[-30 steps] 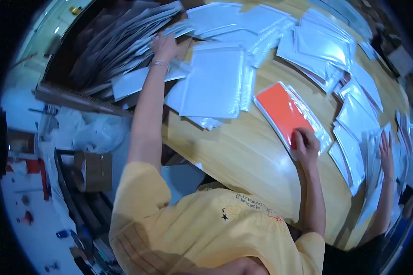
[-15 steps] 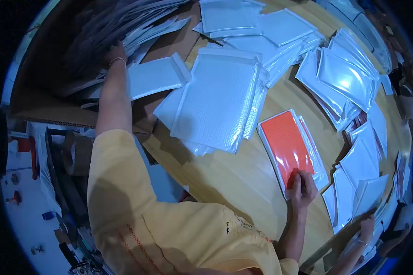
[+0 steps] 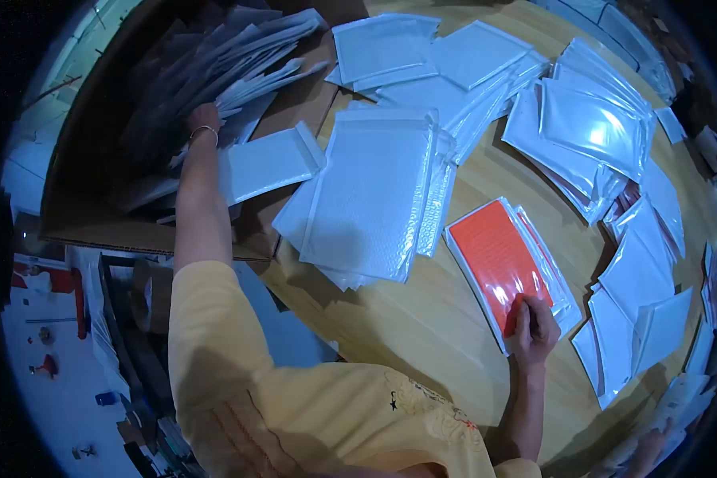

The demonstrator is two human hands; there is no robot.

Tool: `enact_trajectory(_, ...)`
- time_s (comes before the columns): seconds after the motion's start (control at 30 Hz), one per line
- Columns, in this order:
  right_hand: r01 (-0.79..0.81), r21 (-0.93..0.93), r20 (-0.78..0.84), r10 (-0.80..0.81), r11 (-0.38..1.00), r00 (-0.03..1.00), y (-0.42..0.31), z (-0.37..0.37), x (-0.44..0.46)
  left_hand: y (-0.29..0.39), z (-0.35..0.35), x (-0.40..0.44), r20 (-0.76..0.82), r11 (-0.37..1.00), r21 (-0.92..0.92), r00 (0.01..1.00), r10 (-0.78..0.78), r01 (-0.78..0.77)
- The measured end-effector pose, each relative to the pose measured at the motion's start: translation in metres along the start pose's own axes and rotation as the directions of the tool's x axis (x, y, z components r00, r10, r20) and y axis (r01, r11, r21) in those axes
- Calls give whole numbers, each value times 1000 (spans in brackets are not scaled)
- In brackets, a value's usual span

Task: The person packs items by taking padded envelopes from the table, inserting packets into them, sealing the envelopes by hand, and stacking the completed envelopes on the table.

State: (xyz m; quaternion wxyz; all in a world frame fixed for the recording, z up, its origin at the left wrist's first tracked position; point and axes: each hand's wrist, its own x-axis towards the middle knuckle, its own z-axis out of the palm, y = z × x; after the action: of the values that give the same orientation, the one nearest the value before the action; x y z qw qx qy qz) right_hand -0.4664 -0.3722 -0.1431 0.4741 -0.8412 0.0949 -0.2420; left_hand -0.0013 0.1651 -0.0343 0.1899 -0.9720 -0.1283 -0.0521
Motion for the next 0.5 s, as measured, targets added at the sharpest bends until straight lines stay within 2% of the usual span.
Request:
enact_trajectory(0.07, -3, 32, -4, 3, 999, 1000, 1, -2, -1, 7, -27, -5, -12, 999, -24, 999, 30, -30)
enact_trajectory(0.13, -26, -14, -11, 26, 1000, 1000, -6, -3, 0, 12, -52, -6, -73, 996, -29, 994, 83, -86)
enact_trajectory(0.17, -30, -14, -39, 30, 999, 999, -6, -3, 0, 17, -65, -7, -114, 990, -26, 985, 132, -135)
enact_trajectory(0.23, 85, 15, -34, -84, 996, 996, -5, -3, 2, 30, -91, -8, -192, 970, -9, 952, 238, -244)
enact_trajectory(0.27, 39, 46, -24, -38, 998, 999, -11, -5, 1, 36, -103, -11, -226, 955, 7, 929, 292, -298)
enact_trajectory(0.33, -26, 80, -45, 30, 996, 999, -14, -6, 1, 56, -132, -29, -270, 924, 39, 886, 376, -380)
enact_trajectory(0.4, 101, 54, -64, -98, 993, 993, -4, -5, -1, 80, -174, -63, -350, 924, 5, 865, 360, -383)
enact_trajectory(0.43, 47, 93, -56, -42, 995, 998, -10, -6, -1, 96, -206, -96, -301, 906, 92, 856, 421, -414)
enact_trajectory(0.47, 107, 91, -73, -101, 990, 992, -4, -7, -2, 110, -223, -123, -435, 895, -14, 809, 396, -446)
enact_trajectory(0.5, 119, 120, -71, -111, 986, 991, 2, -5, -3, 119, -236, -131, -438, 845, 48, 749, 497, -533)
